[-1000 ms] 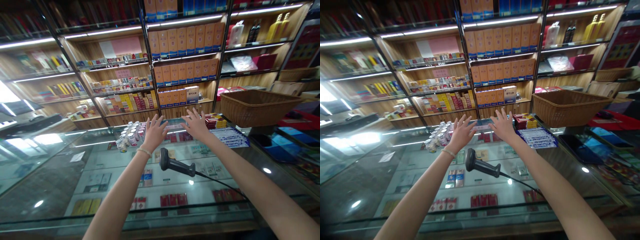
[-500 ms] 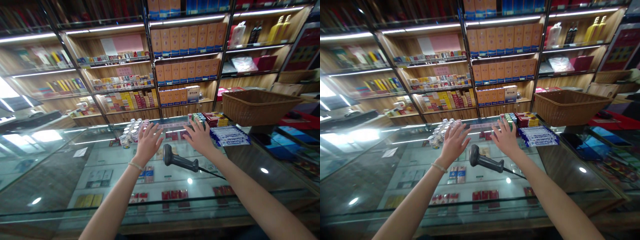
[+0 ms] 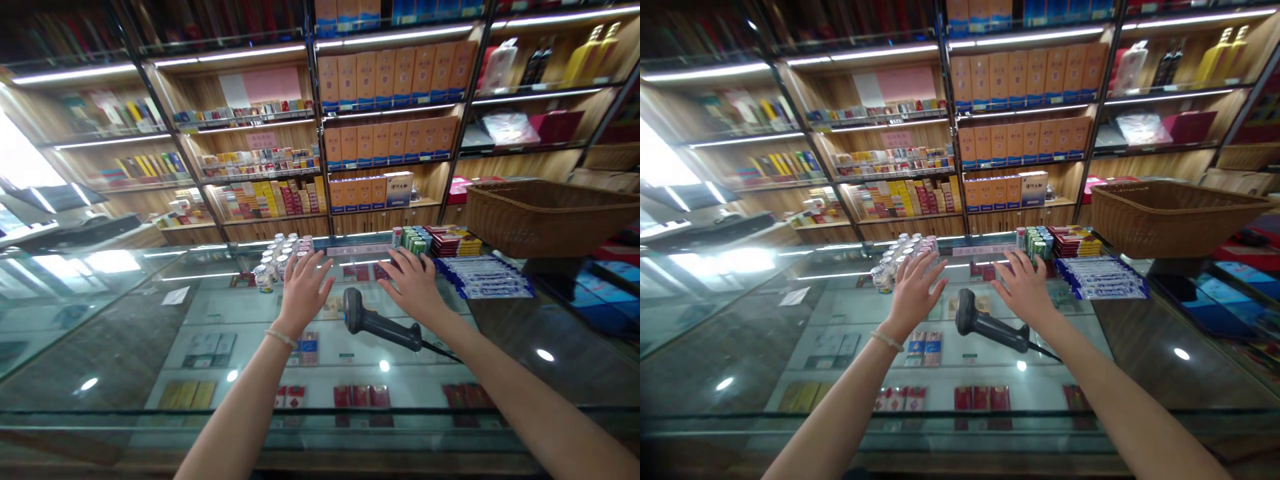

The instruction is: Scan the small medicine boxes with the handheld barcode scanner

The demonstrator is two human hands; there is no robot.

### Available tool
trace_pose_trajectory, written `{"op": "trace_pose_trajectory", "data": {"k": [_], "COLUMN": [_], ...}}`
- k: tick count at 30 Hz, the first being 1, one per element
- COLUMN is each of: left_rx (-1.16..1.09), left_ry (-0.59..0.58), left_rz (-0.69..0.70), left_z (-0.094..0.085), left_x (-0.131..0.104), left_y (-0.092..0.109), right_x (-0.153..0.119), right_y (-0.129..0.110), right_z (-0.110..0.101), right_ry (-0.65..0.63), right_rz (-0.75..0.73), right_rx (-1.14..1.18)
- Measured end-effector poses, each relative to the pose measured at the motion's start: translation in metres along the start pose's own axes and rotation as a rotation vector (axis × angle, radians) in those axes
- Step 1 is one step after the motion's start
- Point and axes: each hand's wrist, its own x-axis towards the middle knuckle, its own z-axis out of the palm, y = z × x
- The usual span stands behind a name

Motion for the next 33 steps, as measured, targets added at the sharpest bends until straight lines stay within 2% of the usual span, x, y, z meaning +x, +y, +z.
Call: {"op": "trace_pose_trajectory", "data": {"k": [14, 21, 27, 33], "left_rx": [0.061, 0.05, 0.05, 0.088], "left_ry": [0.031, 0.108, 0.124, 0.094], "left_rz": [-0.21, -0.217, -0.239, -0.284], "left_z": [-0.009, 0.002, 0.016, 0.018], "left_x": [-0.004, -0.006, -0.009, -0.011], "left_y": [-0.038, -0.052, -0.059, -0.059], "right_x": [-0.009, -0.006, 0.033, 0.088], "right_y": [-0.023, -0.023, -0.032, -0.06], "right_z": [0.004, 0.002, 0.006, 0.035], "right_ry": [0.0, 0.021, 0.001, -0.097], "right_rz": [-0.097, -0.15, -0.192, -0.217], "right_rx": [0.027, 0.033, 0.074, 0.117]}}
